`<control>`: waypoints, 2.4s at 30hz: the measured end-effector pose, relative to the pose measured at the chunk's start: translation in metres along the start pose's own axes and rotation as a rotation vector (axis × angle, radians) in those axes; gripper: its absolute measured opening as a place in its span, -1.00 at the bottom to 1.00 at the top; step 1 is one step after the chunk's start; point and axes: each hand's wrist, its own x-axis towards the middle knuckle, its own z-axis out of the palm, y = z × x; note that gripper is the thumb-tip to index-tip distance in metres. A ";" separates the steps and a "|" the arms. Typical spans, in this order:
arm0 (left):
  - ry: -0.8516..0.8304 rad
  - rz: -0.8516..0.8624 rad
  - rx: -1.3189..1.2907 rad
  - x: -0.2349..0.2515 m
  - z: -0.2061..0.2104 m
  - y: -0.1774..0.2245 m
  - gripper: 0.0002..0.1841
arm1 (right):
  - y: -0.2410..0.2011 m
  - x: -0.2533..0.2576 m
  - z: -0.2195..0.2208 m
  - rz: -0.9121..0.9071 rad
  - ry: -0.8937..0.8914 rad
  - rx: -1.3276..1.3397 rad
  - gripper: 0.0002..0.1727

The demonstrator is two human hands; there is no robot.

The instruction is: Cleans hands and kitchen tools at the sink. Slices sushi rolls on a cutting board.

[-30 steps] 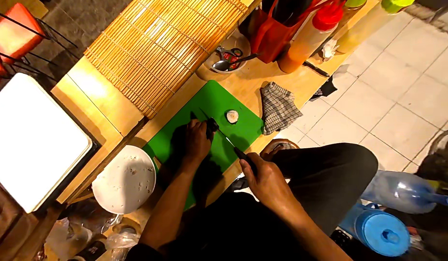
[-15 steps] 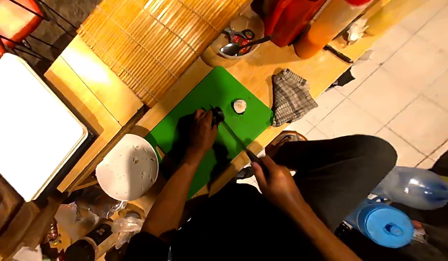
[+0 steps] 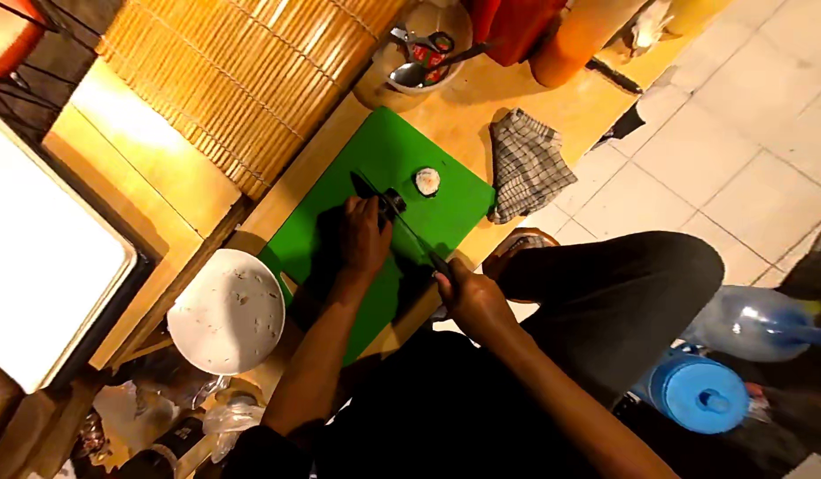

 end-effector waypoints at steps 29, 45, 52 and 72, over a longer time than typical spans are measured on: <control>-0.226 0.041 0.210 0.072 -0.035 0.002 -0.49 | 0.083 -0.180 -0.025 0.123 0.203 0.253 -0.51; -0.255 0.265 -0.107 0.041 0.071 0.190 -0.14 | 0.109 -0.138 0.005 0.051 0.857 0.701 -0.82; -0.211 -0.014 -0.495 0.052 0.070 0.165 -0.56 | 0.112 -0.123 0.014 0.172 0.885 0.502 -0.61; -0.071 0.163 -0.226 0.045 0.074 0.155 -0.34 | 0.110 0.014 -0.010 0.179 0.735 0.330 -0.56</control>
